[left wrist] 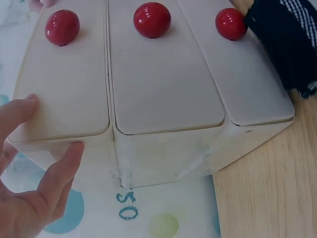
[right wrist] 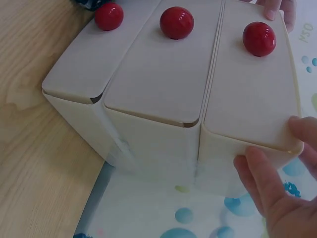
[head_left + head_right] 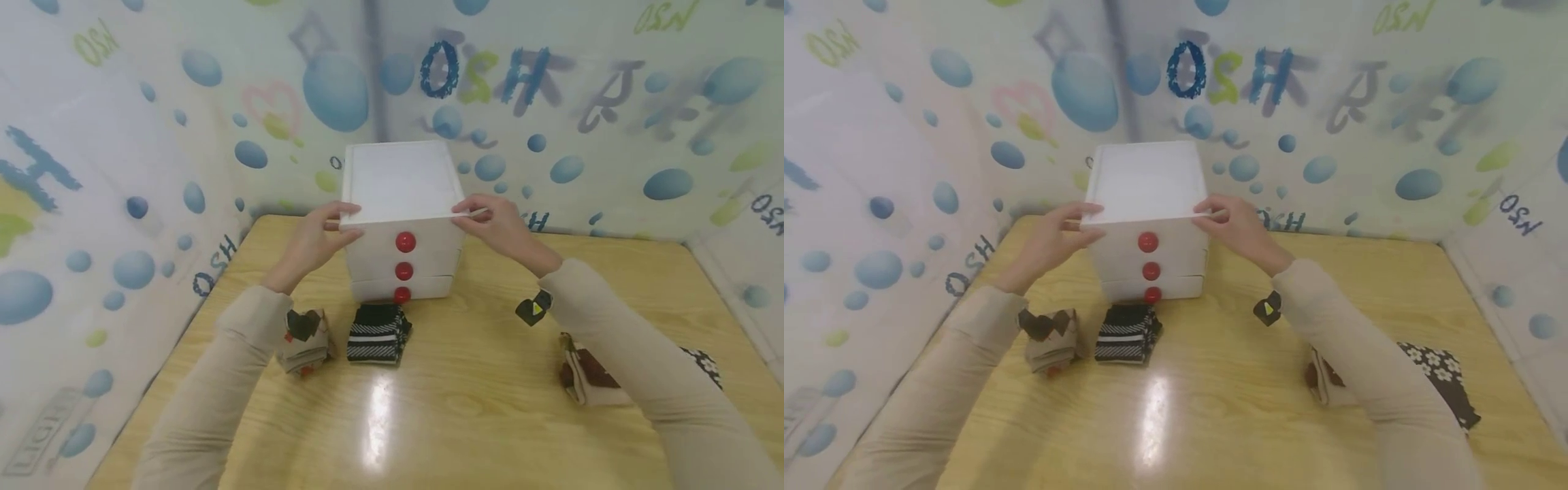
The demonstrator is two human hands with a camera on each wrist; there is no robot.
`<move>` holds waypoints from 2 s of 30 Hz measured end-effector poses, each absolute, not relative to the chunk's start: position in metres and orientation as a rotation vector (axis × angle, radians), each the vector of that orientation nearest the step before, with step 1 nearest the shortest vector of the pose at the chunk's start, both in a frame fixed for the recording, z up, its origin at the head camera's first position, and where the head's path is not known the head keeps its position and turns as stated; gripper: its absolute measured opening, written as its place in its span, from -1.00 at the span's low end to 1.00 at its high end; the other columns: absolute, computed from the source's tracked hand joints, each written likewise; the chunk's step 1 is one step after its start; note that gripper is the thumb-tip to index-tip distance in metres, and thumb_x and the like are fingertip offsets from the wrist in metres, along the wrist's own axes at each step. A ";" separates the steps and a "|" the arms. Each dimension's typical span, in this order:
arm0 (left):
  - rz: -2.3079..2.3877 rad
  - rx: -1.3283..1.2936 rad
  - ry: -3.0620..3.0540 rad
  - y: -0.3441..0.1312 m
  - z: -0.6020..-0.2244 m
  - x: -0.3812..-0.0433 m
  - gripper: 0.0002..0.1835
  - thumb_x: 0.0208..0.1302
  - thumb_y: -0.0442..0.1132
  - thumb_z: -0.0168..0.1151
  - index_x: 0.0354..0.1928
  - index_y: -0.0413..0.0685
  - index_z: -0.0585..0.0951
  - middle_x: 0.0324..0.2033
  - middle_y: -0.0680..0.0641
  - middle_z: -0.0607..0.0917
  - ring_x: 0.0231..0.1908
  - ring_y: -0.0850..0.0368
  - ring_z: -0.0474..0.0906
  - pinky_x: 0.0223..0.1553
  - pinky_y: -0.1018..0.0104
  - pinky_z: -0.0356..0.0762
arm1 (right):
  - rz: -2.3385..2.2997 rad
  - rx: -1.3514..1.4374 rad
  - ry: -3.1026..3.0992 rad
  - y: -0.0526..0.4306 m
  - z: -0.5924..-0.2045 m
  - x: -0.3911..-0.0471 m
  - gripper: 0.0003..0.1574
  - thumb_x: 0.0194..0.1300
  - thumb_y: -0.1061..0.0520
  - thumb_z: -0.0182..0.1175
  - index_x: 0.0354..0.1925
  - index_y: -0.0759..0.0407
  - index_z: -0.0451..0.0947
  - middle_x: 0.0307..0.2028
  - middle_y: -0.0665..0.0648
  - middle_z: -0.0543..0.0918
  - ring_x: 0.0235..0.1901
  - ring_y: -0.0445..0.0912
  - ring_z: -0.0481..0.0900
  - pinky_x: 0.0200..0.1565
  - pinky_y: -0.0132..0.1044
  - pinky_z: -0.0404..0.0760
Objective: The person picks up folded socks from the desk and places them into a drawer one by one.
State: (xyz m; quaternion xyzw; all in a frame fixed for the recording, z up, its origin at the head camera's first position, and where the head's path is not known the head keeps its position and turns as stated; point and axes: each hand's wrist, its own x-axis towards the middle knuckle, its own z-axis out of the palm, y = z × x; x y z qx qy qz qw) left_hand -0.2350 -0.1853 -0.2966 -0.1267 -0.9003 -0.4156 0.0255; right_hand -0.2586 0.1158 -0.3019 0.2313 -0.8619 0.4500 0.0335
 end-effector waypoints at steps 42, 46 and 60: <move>-1.295 -0.690 -2.843 -0.085 -0.294 -0.268 -0.59 0.07 -0.15 0.27 0.00 0.03 0.45 0.07 -0.08 0.44 -0.02 0.01 0.40 -0.11 0.23 0.46 | 1.164 0.555 -2.600 0.211 -0.302 -0.226 -0.74 0.18 0.20 0.15 -0.16 0.33 0.52 -0.13 0.32 0.54 -0.25 0.20 0.56 -0.39 -0.66 0.41; -1.266 -0.691 -2.869 -0.082 -0.292 -0.269 -0.60 0.08 -0.12 0.26 -0.02 0.05 0.46 0.04 -0.06 0.45 -0.02 0.04 0.40 -0.14 0.26 0.47 | 1.158 0.563 -2.589 0.215 -0.303 -0.226 -0.75 0.17 0.22 0.15 -0.17 0.32 0.52 -0.12 0.33 0.53 -0.25 0.21 0.55 -0.40 -0.67 0.41; -1.278 -0.699 -2.891 -0.069 -0.287 -0.267 -0.61 0.09 -0.15 0.25 -0.01 0.02 0.45 0.05 -0.06 0.44 -0.02 0.04 0.39 -0.14 0.27 0.47 | 1.139 0.489 -2.626 0.225 -0.302 -0.223 -0.74 0.18 0.18 0.16 -0.15 0.28 0.52 -0.11 0.30 0.53 -0.22 0.20 0.54 -0.42 -0.66 0.41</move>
